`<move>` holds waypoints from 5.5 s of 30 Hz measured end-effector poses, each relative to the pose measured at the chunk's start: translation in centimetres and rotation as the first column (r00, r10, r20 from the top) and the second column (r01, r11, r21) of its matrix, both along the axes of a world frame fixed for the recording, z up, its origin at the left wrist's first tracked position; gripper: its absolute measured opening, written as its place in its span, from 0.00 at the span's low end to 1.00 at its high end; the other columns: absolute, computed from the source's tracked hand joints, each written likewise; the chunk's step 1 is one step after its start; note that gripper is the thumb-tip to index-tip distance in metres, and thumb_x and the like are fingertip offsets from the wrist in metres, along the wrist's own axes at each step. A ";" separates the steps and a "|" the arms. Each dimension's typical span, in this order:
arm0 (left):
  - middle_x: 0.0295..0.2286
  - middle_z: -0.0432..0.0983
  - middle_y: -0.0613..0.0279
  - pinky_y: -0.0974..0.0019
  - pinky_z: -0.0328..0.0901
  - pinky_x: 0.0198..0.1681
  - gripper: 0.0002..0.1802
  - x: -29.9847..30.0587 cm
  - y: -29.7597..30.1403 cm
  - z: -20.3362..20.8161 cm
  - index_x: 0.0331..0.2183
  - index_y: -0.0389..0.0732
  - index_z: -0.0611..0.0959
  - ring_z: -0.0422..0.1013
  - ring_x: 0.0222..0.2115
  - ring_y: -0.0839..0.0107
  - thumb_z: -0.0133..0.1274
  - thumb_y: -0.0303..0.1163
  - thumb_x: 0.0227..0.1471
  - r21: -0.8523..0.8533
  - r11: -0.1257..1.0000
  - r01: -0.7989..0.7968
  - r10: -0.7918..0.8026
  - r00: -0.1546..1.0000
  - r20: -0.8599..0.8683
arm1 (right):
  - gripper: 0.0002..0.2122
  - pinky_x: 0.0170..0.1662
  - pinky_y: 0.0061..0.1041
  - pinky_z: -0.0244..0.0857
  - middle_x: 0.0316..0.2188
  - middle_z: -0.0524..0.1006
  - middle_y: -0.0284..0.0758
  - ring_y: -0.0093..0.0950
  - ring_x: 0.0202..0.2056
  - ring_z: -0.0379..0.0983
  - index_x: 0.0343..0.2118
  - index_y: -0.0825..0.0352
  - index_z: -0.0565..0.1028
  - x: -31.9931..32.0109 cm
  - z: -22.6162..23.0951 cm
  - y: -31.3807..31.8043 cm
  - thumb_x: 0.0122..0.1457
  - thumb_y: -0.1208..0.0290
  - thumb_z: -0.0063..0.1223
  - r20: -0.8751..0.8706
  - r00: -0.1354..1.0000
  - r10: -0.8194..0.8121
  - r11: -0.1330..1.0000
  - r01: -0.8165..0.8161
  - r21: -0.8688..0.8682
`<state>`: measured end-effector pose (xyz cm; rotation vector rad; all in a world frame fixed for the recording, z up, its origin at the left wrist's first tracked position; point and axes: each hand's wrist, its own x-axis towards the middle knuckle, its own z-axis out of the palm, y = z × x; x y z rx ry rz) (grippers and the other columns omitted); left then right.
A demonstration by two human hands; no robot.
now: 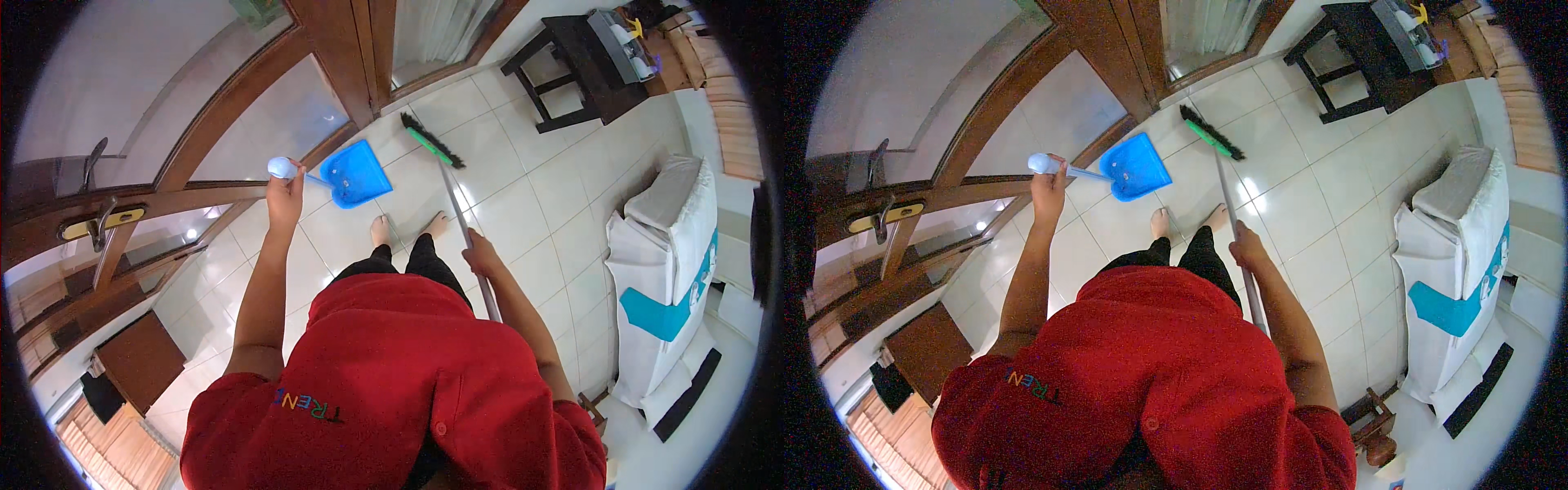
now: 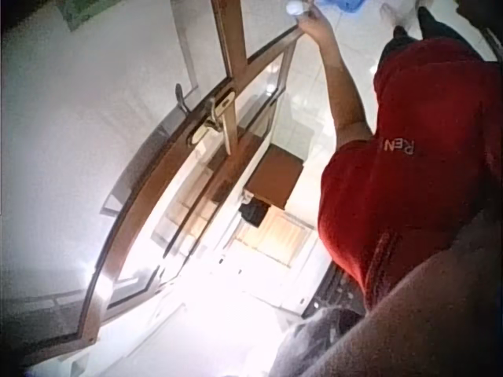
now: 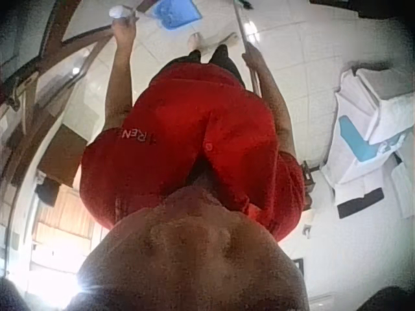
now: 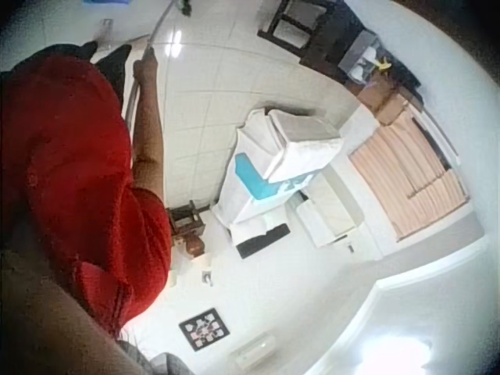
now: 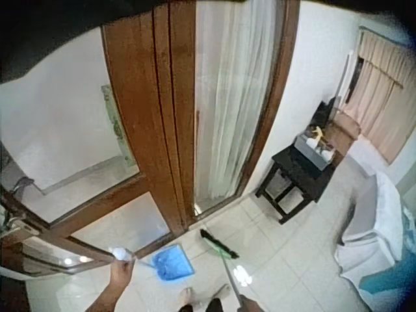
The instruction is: The person sweeps the tiled floor with a broom and dustpan, then sprays a glass door with a yellow spray bottle and wipes it with an orange cloth. They clean the glass panels and wooden frame of the door systematically.
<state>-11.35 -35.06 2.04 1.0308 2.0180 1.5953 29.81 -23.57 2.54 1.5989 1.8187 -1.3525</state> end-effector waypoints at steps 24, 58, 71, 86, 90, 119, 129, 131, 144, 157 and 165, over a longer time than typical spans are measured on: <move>0.25 0.70 0.68 0.76 0.59 0.28 0.04 -1.6 -7.6 -0.6 0.34 0.35 0.75 0.62 0.26 0.82 0.53 0.24 0.55 -0.017 0.974 -0.225 0.224 0.973 -0.050 | 0.30 0.39 0.39 0.71 0.40 0.74 0.59 0.47 0.34 0.76 0.57 0.72 0.60 -4.1 -2.0 0.9 0.46 0.76 0.44 -0.002 0.982 0.188 0.977 -0.187 0.103; 0.32 0.71 0.64 0.72 0.64 0.40 0.05 11.8 33.5 -1.3 0.37 0.36 0.73 0.67 0.36 0.77 0.50 0.24 0.57 0.065 0.920 0.387 -0.392 0.915 0.100 | 0.28 0.20 0.31 0.68 0.24 0.76 0.47 0.33 0.17 0.73 0.55 0.74 0.64 23.1 -0.5 18.1 0.47 0.75 0.47 -0.024 0.739 -0.673 0.713 0.658 0.241; 0.28 0.71 0.66 0.74 0.62 0.33 0.04 22.3 47.3 -1.4 0.36 0.37 0.73 0.66 0.29 0.80 0.51 0.25 0.57 0.021 0.924 0.381 -0.381 0.918 0.109 | 0.31 0.19 0.29 0.65 0.22 0.76 0.45 0.28 0.14 0.69 0.58 0.66 0.64 24.1 -0.4 25.4 0.47 0.72 0.52 -0.090 0.807 -0.584 0.811 0.584 -0.033; 0.31 0.72 0.65 0.74 0.62 0.39 0.07 23.3 49.8 0.2 0.38 0.38 0.73 0.67 0.34 0.79 0.52 0.23 0.55 -0.029 0.931 0.363 -0.355 0.922 0.155 | 0.25 0.45 0.41 0.69 0.37 0.75 0.57 0.50 0.42 0.73 0.54 0.74 0.60 15.5 -6.5 34.3 0.50 0.78 0.42 0.050 0.961 -0.273 0.959 0.268 0.090; 0.30 0.73 0.65 0.73 0.63 0.36 0.06 23.2 49.4 -0.3 0.37 0.37 0.74 0.67 0.31 0.79 0.51 0.23 0.56 -0.018 0.926 0.377 -0.373 0.922 0.103 | 0.30 0.49 0.38 0.67 0.41 0.75 0.56 0.49 0.44 0.72 0.58 0.69 0.60 17.9 -5.8 27.3 0.48 0.73 0.48 -0.114 0.937 -0.329 0.931 0.342 0.126; 0.26 0.74 0.61 0.69 0.64 0.29 0.09 15.3 53.3 -0.6 0.38 0.38 0.78 0.67 0.26 0.77 0.53 0.26 0.52 -0.047 0.780 0.624 -0.623 0.781 0.047 | 0.31 0.11 0.23 0.52 0.14 0.66 0.30 0.19 0.10 0.58 0.62 0.65 0.56 12.6 9.4 18.9 0.55 0.74 0.52 -0.141 0.505 -0.852 0.524 0.820 -0.230; 0.33 0.77 0.60 0.68 0.66 0.39 0.12 14.6 60.5 0.1 0.41 0.38 0.77 0.72 0.35 0.71 0.52 0.25 0.51 -0.094 0.620 0.779 -0.774 0.627 0.088 | 0.21 0.11 0.21 0.50 0.17 0.63 0.29 0.20 0.10 0.56 0.53 0.64 0.59 14.0 9.0 23.6 0.56 0.75 0.47 -0.121 -0.101 -0.988 0.005 0.745 -0.667; 0.33 0.79 0.57 0.65 0.68 0.41 0.14 15.1 61.2 0.8 0.41 0.38 0.77 0.74 0.36 0.68 0.52 0.26 0.49 -0.106 0.607 0.788 -0.785 0.615 0.074 | 0.08 0.12 0.20 0.50 0.18 0.63 0.30 0.20 0.12 0.57 0.39 0.63 0.63 13.2 8.7 25.0 0.58 0.73 0.45 -0.126 -0.159 -0.979 -0.022 0.700 -0.714; 0.35 0.77 0.53 0.64 0.66 0.42 0.17 16.8 67.8 0.3 0.42 0.40 0.78 0.73 0.37 0.63 0.52 0.25 0.46 -0.063 0.565 0.823 -0.823 0.567 0.039 | 0.12 0.18 0.24 0.61 0.20 0.69 0.33 0.24 0.16 0.62 0.26 0.68 0.68 6.4 4.3 37.7 0.61 0.65 0.40 -0.065 -0.208 -0.976 -0.011 0.344 -0.939; 0.29 0.76 0.54 0.61 0.66 0.35 0.12 15.6 65.9 0.2 0.37 0.39 0.79 0.72 0.31 0.63 0.53 0.27 0.47 -0.148 0.698 0.700 -0.713 0.699 -0.056 | 0.08 0.22 0.26 0.65 0.23 0.75 0.33 0.26 0.19 0.68 0.27 0.58 0.71 -0.7 3.1 44.5 0.58 0.61 0.46 -0.217 -0.254 -0.943 0.083 0.450 -0.889; 0.36 0.77 0.44 0.57 0.67 0.43 0.18 15.4 64.4 0.4 0.44 0.37 0.74 0.74 0.39 0.49 0.52 0.26 0.49 -0.112 0.730 0.674 -0.674 0.738 0.044 | 0.07 0.25 0.29 0.64 0.24 0.75 0.35 0.28 0.20 0.67 0.30 0.58 0.67 -1.9 4.4 46.7 0.57 0.62 0.45 -0.288 -0.259 -0.922 0.074 0.612 -0.787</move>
